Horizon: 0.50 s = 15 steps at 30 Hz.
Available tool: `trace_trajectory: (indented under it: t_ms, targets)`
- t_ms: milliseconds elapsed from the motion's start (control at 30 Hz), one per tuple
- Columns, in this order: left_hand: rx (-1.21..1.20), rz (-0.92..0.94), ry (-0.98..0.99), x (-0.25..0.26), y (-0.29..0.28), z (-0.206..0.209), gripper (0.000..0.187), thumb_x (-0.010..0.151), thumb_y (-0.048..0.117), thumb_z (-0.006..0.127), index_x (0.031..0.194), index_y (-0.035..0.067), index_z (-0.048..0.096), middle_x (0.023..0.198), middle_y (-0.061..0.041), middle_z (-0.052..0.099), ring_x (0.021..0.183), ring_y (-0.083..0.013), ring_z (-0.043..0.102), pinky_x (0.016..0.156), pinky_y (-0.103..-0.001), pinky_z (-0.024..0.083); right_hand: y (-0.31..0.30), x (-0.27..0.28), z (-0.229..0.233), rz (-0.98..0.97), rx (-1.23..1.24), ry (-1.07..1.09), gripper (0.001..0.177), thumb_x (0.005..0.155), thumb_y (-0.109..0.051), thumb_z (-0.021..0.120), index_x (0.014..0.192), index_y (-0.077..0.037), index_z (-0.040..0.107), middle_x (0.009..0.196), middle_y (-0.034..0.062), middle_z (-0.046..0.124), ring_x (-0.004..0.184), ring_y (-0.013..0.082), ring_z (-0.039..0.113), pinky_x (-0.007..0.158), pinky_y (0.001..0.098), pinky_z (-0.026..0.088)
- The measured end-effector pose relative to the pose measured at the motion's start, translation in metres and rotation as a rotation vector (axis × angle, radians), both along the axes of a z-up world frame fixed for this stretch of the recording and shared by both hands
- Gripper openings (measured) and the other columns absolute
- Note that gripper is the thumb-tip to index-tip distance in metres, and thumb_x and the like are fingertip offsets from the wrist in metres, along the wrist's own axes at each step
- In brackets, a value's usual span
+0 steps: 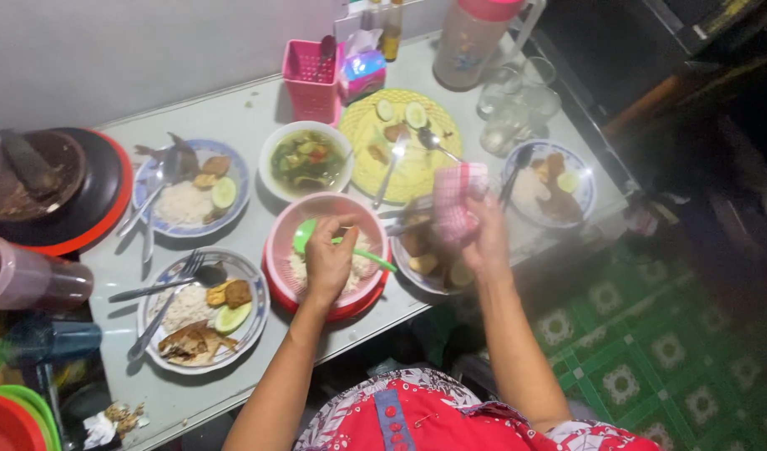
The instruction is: Serving food onto plates and arranging utensils on a dining table
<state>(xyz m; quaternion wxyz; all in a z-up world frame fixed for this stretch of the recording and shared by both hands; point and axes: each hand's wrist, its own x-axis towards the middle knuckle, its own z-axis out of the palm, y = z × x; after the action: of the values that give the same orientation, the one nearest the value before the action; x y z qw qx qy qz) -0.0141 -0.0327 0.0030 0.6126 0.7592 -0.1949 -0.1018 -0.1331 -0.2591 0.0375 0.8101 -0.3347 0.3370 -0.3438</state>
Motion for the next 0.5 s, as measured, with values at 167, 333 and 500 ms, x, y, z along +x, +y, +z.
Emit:
trace_trajectory:
  t_ms: [167, 333, 500]
  targets:
    - [-0.132, -0.191, 0.295, -0.026, -0.066, -0.005, 0.038, 0.090, 0.019, 0.076, 0.128, 0.015, 0.071, 0.114, -0.011, 0.075, 0.098, -0.0189, 0.073, 0.084, -0.034, 0.059, 0.009, -0.010, 0.034, 0.107, -0.047, 0.038, 0.022, 0.082, -0.006, 0.076, 0.103, -0.010, 0.072, 0.087, 0.0037, 0.071, 0.072, 0.0144, 0.069, 0.062, 0.0289, 0.060]
    - [-0.248, -0.263, 0.561, -0.064, -0.133, 0.008, 0.067, 0.084, 0.020, 0.084, 0.145, 0.012, 0.057, 0.131, -0.015, 0.067, 0.103, -0.0169, 0.071, 0.083, -0.032, 0.061, -0.025, -0.030, -0.006, 0.135, -0.062, 0.049, 0.033, 0.080, -0.002, 0.079, 0.111, -0.007, 0.069, 0.094, 0.0074, 0.074, 0.077, 0.0174, 0.072, 0.066, 0.0307, 0.063]
    - [-0.196, -0.180, 0.419, -0.076, -0.181, -0.015, 0.045, 0.077, 0.016, 0.090, 0.120, 0.013, 0.075, 0.091, -0.008, 0.077, 0.077, -0.0118, 0.070, 0.067, -0.028, 0.063, -0.069, -0.050, -0.027, 0.082, -0.099, 0.105, 0.024, 0.082, -0.013, 0.085, 0.087, -0.009, 0.062, 0.077, 0.0074, 0.070, 0.064, 0.0146, 0.070, 0.052, 0.0241, 0.057]
